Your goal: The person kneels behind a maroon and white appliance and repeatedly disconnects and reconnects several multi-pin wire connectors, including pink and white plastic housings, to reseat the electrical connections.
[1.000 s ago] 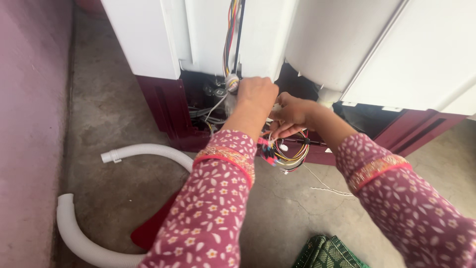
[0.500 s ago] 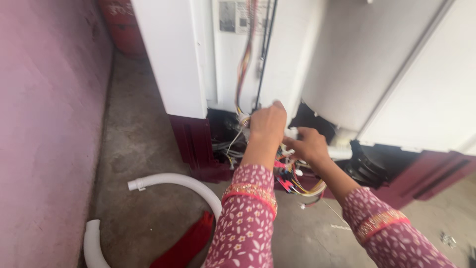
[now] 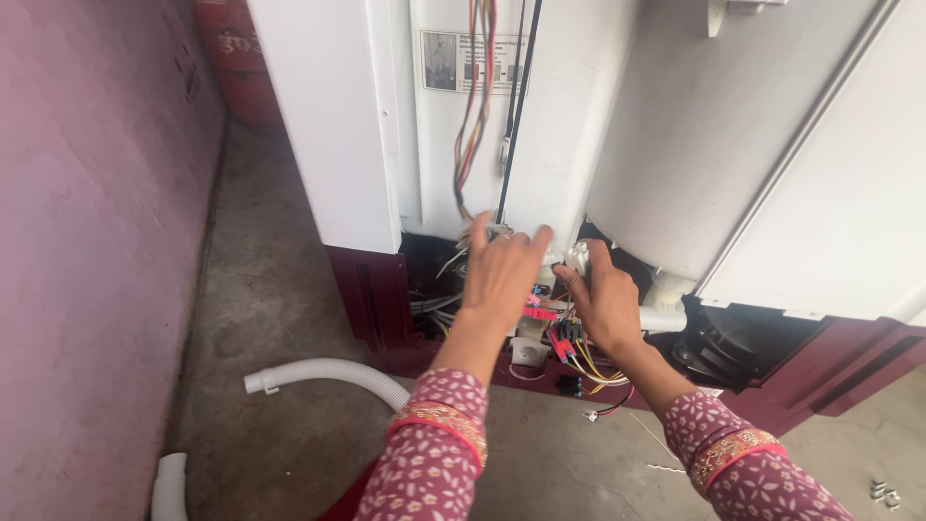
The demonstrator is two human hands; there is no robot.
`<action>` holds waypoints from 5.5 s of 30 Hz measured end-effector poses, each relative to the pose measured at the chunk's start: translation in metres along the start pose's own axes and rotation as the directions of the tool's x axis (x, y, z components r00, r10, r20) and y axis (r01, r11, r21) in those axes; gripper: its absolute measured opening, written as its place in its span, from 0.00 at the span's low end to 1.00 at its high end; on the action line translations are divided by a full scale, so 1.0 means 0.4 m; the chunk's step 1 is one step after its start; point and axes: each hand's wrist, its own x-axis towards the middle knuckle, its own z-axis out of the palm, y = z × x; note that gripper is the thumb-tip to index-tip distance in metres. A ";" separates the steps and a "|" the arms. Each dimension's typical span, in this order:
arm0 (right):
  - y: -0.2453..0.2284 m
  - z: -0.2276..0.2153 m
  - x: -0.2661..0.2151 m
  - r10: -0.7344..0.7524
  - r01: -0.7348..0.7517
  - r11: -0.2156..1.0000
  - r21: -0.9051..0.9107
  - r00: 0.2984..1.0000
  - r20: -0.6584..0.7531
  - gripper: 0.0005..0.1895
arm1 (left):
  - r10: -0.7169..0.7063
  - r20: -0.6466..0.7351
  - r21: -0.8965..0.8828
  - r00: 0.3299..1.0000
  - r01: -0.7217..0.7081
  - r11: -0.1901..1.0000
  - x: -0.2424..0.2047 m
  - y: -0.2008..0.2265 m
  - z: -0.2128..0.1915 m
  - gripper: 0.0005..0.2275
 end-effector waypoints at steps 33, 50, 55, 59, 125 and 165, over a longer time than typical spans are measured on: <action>0.064 -0.137 0.048 -0.277 0.350 0.902 -0.252 0.919 0.282 0.20 | 0.090 0.156 -0.391 0.984 -0.022 0.920 0.016 0.053 -0.112 0.14; 0.054 -0.087 0.073 -0.155 0.163 0.984 -0.068 0.982 0.111 0.24 | 0.000 0.199 -0.289 0.980 0.058 0.956 0.057 0.026 -0.044 0.07; 0.043 -0.077 0.068 -0.215 0.214 0.974 0.078 0.977 0.009 0.22 | -0.098 0.359 -0.254 0.928 0.198 0.947 0.078 0.029 -0.063 0.07; -0.002 -0.082 0.068 -0.105 0.110 0.978 0.176 0.994 -0.037 0.22 | -0.217 0.474 -0.231 0.853 0.358 0.904 0.135 0.015 -0.045 0.07; -0.026 -0.175 0.129 0.188 -0.099 0.822 0.561 0.977 -0.103 0.21 | -0.113 0.031 -0.524 0.993 0.112 0.844 0.104 0.074 -0.148 0.14; -0.054 -0.214 0.097 0.074 -0.007 0.984 0.181 0.927 -0.369 0.14 | -0.104 0.008 -0.445 0.994 0.097 0.890 0.125 0.131 -0.152 0.06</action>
